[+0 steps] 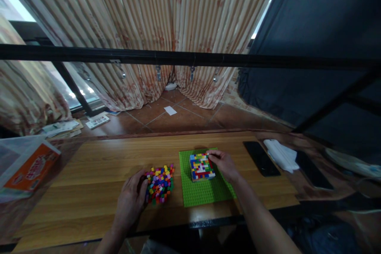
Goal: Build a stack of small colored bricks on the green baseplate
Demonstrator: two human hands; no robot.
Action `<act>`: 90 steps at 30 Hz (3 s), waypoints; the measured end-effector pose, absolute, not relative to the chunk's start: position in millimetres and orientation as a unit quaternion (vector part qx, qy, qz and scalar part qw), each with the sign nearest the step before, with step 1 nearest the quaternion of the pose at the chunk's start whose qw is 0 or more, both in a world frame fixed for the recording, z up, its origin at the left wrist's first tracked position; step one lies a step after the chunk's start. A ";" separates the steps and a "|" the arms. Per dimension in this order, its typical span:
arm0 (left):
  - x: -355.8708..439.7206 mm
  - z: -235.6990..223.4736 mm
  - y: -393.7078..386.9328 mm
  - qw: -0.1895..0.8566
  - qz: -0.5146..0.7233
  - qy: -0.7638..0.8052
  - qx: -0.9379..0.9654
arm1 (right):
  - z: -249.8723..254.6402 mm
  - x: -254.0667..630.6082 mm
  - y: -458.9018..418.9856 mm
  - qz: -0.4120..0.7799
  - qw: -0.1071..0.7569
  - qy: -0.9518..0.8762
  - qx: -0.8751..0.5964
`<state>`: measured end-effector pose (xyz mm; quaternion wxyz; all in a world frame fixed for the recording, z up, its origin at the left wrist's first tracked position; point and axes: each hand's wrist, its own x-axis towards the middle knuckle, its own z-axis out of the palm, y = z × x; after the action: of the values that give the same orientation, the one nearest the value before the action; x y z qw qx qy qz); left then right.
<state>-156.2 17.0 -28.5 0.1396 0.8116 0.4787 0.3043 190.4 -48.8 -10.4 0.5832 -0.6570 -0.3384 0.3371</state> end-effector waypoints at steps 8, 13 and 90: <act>-156.2 -29.5 16.4 0.150 0.308 0.476 0.810 | -11.7 187.9 -55.8 0.352 0.600 -0.339 -0.634; -154.7 -27.2 13.9 0.155 0.313 0.473 0.809 | -19.6 183.7 -63.0 0.337 0.629 -0.303 -0.631; -153.3 -28.5 11.5 0.139 0.313 0.469 0.814 | -32.6 14.6 -96.4 0.060 0.338 -0.628 -0.698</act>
<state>-153.3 11.5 -28.5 0.1389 0.8140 0.4693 0.3127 14.6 -96.4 -32.6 0.3383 -0.6980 -0.6283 0.0603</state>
